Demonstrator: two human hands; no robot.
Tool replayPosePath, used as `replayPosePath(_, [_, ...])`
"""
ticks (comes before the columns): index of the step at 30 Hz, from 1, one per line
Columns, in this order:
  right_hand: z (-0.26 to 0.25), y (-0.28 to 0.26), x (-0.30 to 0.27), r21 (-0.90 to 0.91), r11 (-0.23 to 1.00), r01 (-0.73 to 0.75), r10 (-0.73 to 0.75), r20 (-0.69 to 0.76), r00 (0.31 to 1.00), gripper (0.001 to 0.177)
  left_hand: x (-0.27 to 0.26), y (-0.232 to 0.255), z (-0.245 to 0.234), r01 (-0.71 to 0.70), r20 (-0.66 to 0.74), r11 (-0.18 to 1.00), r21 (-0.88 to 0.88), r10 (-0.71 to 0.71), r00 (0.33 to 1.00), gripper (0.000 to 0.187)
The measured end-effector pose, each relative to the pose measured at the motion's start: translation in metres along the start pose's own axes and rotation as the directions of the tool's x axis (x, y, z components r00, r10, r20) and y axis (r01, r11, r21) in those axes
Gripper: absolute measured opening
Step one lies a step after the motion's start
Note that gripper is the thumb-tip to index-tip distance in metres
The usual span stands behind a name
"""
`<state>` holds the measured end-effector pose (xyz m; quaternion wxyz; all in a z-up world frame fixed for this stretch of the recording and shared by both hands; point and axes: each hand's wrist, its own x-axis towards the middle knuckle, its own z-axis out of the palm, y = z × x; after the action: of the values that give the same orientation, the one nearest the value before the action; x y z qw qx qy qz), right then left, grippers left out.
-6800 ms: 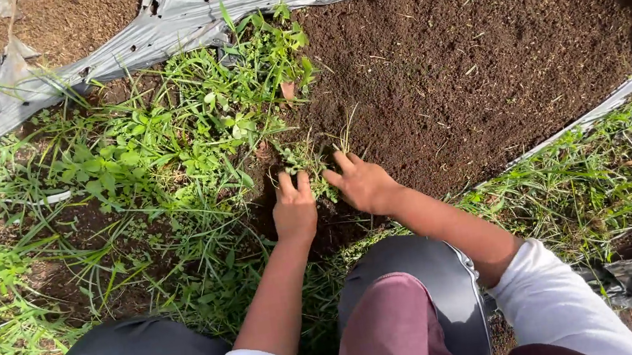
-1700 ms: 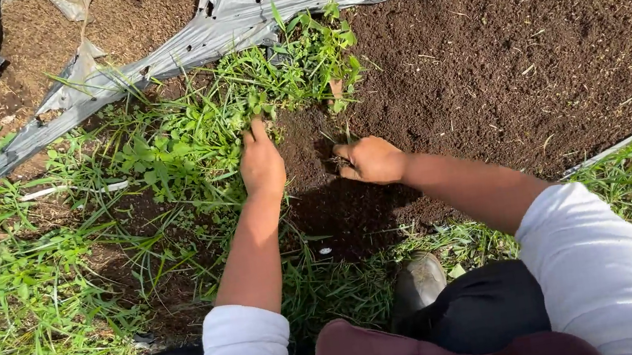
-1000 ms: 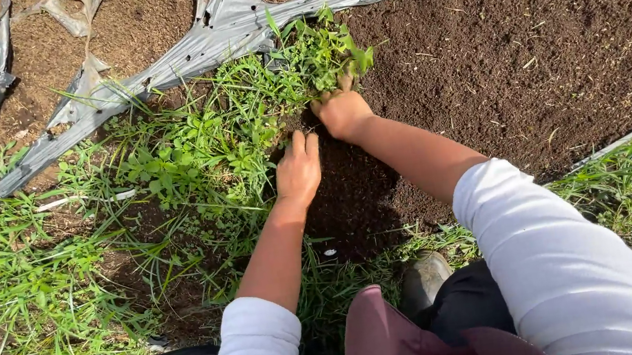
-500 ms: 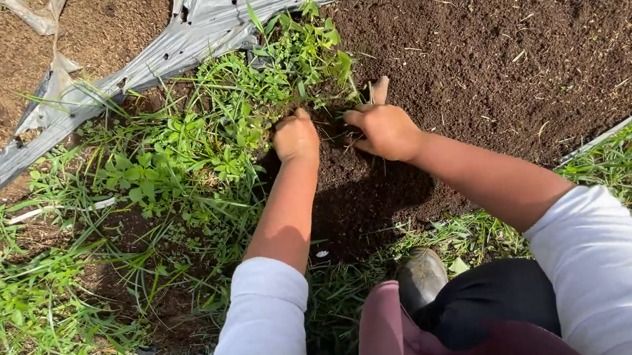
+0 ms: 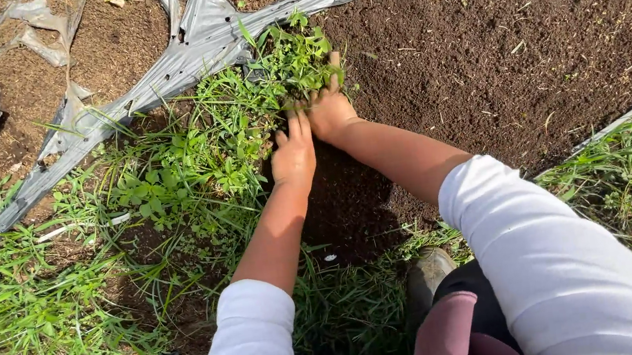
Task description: Pulling weeds from a garden bed by hand
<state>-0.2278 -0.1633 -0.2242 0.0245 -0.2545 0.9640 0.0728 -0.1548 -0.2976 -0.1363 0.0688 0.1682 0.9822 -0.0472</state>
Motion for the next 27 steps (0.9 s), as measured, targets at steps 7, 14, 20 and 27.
replayPosePath(7, [-0.067,0.021,-0.040,0.128,0.991,0.045,-0.077,0.261,0.962,0.029,0.068,0.000,0.115,0.202,-0.044,0.976,0.084,-0.199,0.979,0.055])
replayPosePath(14, [-0.122,0.039,-0.065,0.413,0.911,-0.012,-0.048,0.134,0.990,0.036,0.082,-0.023,0.116,0.228,-0.373,0.973,0.027,-0.201,0.906,0.037])
replayPosePath(20, [-0.114,0.038,-0.062,0.619,0.774,-0.135,0.058,0.143,0.988,0.027,0.040,-0.035,0.059,0.104,-0.246,0.994,-0.031,-0.109,0.963,0.015])
replayPosePath(27, [-0.055,0.011,-0.027,0.914,0.393,-0.097,0.221,0.009,0.975,0.031,0.015,-0.038,-0.024,0.166,0.104,0.940,-0.297,-0.141,0.985,0.027])
